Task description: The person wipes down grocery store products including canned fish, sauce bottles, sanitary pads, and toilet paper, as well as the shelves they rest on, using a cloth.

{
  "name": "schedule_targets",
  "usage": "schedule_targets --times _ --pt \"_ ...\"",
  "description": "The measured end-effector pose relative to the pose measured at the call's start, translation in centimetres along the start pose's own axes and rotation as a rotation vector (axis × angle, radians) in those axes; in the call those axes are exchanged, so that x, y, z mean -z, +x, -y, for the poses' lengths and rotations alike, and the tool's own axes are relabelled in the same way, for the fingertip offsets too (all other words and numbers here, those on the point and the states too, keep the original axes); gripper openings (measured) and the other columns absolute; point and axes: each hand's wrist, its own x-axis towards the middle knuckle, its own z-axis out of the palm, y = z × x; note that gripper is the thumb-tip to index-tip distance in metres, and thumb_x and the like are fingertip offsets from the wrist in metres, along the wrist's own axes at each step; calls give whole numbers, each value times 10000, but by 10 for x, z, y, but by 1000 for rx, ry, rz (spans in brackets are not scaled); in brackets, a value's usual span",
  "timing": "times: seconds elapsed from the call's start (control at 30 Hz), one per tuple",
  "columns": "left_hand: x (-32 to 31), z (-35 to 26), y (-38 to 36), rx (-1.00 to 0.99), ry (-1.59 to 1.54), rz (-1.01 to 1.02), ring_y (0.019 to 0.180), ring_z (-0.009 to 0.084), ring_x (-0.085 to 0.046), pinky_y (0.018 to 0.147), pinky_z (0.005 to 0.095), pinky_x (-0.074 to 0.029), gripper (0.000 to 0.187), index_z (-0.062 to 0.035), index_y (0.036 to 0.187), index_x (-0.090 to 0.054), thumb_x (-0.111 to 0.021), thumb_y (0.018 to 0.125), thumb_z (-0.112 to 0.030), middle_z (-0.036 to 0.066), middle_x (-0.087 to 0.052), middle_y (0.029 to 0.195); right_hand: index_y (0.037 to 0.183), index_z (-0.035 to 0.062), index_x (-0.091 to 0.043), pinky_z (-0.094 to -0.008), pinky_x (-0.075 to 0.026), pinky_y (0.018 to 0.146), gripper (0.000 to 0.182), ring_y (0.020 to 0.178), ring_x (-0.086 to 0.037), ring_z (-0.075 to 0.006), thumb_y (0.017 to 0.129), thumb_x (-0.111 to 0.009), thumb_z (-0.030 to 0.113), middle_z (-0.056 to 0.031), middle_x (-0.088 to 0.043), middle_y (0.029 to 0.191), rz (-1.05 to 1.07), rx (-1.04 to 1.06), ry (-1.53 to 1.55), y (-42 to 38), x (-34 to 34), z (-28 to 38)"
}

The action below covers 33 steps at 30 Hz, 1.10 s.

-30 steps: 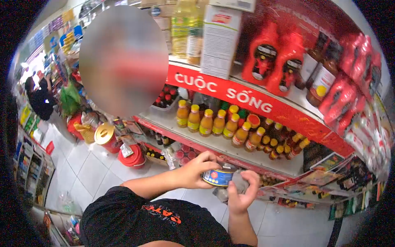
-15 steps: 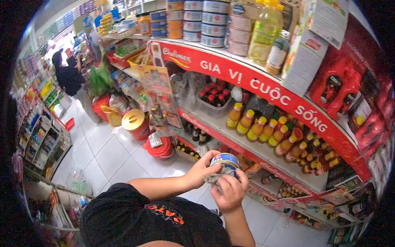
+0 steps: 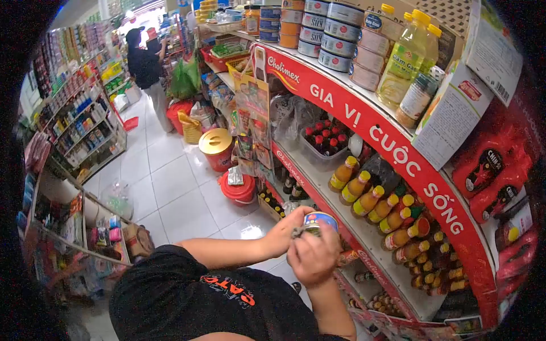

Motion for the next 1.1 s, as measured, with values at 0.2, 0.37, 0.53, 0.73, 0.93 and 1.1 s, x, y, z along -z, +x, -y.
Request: schedule_targets --times 0.2,0.37,0.53,0.73,0.93,1.1 --pt "-37 21 12 52 -81 -101 899 68 -444 797 224 -381 245 -42 1072 -431 -359 947 -239 17 -492 951 780 72 -547 -495 -373 880 185 1005 -495 -338 623 -645 53 -68 -540 832 -13 -6 5 -19 39 -53" --pt "-55 34 13 67 38 -100 939 74 -447 828 223 -369 255 -39 1086 -430 -359 945 -238 19 -499 972 786 64 -544 -490 -389 872 166 975 -502 -362 650 -637 45 -76 -531 848 -108 -40 11 -14 52 -79" --pt "-55 19 21 38 26 -298 929 107 -466 833 257 -388 262 -54 1064 -453 -397 926 -270 31 -500 980 762 78 -548 -452 -420 842 167 965 -525 -293 643 -664 96 -62 -535 847 30 203 241 -24 39 -73" --pt "-34 -28 36 -124 -372 -493 962 218 -545 860 367 -426 354 -54 1079 -461 -389 902 -352 102 -554 1043 636 75 -535 -383 -473 635 138 673 -552 -257 608 -656 136 -66 -535 707 -9 110 358 -26 92 -120" --pt "5 -80 49 -472 -376 -667 956 208 -554 806 405 -474 204 -96 1051 -448 -474 889 -218 68 -543 1042 826 34 -424 -467 -447 684 160 784 -477 -277 858 -395 187 -97 -453 782 -485 205 -280 -20 197 -139" --pt "69 -123 90 -802 -176 -633 946 183 -545 830 346 -442 294 -61 1106 -412 -536 858 -159 72 -543 1038 912 -24 -477 -487 -418 801 146 910 -509 -335 893 -404 101 -146 -519 916 -465 165 -637 -24 215 -153"
